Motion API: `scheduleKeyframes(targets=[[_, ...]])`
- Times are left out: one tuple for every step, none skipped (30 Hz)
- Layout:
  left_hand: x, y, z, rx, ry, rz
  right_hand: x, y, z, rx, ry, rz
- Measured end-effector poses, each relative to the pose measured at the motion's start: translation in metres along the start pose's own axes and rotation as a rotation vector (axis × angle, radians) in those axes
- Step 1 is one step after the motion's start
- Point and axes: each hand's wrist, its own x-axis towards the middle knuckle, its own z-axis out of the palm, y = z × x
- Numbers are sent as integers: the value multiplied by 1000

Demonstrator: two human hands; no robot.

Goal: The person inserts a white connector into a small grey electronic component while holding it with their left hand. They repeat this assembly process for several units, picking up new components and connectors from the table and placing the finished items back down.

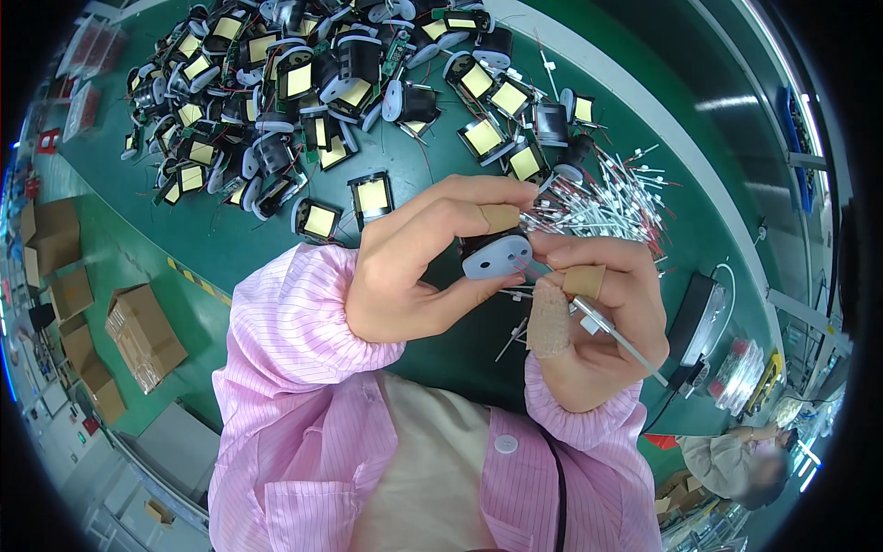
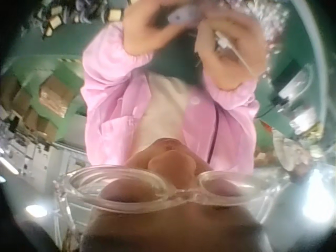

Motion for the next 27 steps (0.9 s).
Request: scheduleKeyframes(targets=[[1, 0, 0, 5, -7, 1, 1, -1, 0, 6, 2, 10], [2, 1, -1, 11, -14, 3, 1, -1, 0, 12, 3, 21], [2, 1, -1, 17, -21, 3, 1, -2, 0, 20, 4, 31], [3, 1, -1, 18, -20, 13, 1, -1, 0, 31, 12, 33], [3, 1, 0, 19, -20, 23, 2, 0, 0, 41, 19, 36], [3, 1, 0, 20, -20, 33, 2, 0, 0, 52, 29, 38], [3, 1, -1, 25, -23, 38, 2, 0, 0, 50, 31, 41], [3, 0, -1, 29, -27, 43, 2, 0, 1, 47, 33, 43], [3, 0, -1, 36, -28, 47, 2, 1, 0, 46, 34, 45], [3, 0, -1, 27, -29, 34, 2, 1, 0, 40, 23, 41], [2, 1, -1, 18, -30, 21, 2, 1, -1, 34, 13, 37], [3, 2, -1, 8, -31, 10, 2, 1, -1, 26, 3, 31], [2, 1, -1, -9, -26, 12, 3, 0, -1, 19, -3, 28], [2, -1, -1, -24, -21, 13, 3, -1, -2, 12, -9, 25], [1, -2, -1, -40, -17, 15, 3, -2, -2, 6, -14, 22], [1, -2, -1, -36, -22, 11, 2, -2, -2, 0, -15, 23], [2, -1, -2, -32, -27, 7, 2, -2, -2, -5, -15, 24], [2, -1, -2, -27, -31, 3, 2, -3, -2, -11, -17, 24], [1, 0, -2, -29, -34, 0, 2, -3, -1, -5, -15, 30], [1, 0, -3, -30, -37, -4, 2, -4, -1, 1, -12, 36], [1, 0, -3, -31, -39, -6, 2, -4, -1, 7, -10, 41], [1, -1, -2, -29, -33, 2, 2, -4, -1, 0, -9, 37], [1, -2, -2, -26, -26, 11, 2, -4, -1, -6, -8, 33], [1, -3, -1, -22, -19, 17, 1, -3, -1, -12, -8, 29], [1, -2, -1, 2, -14, 23, 2, -3, 0, -20, -5, 32], [2, -1, 0, 25, -9, 30, 2, -3, 0, -29, -2, 35], [2, 0, 0, 48, -4, 36, 2, -4, 1, -39, 1, 39]])
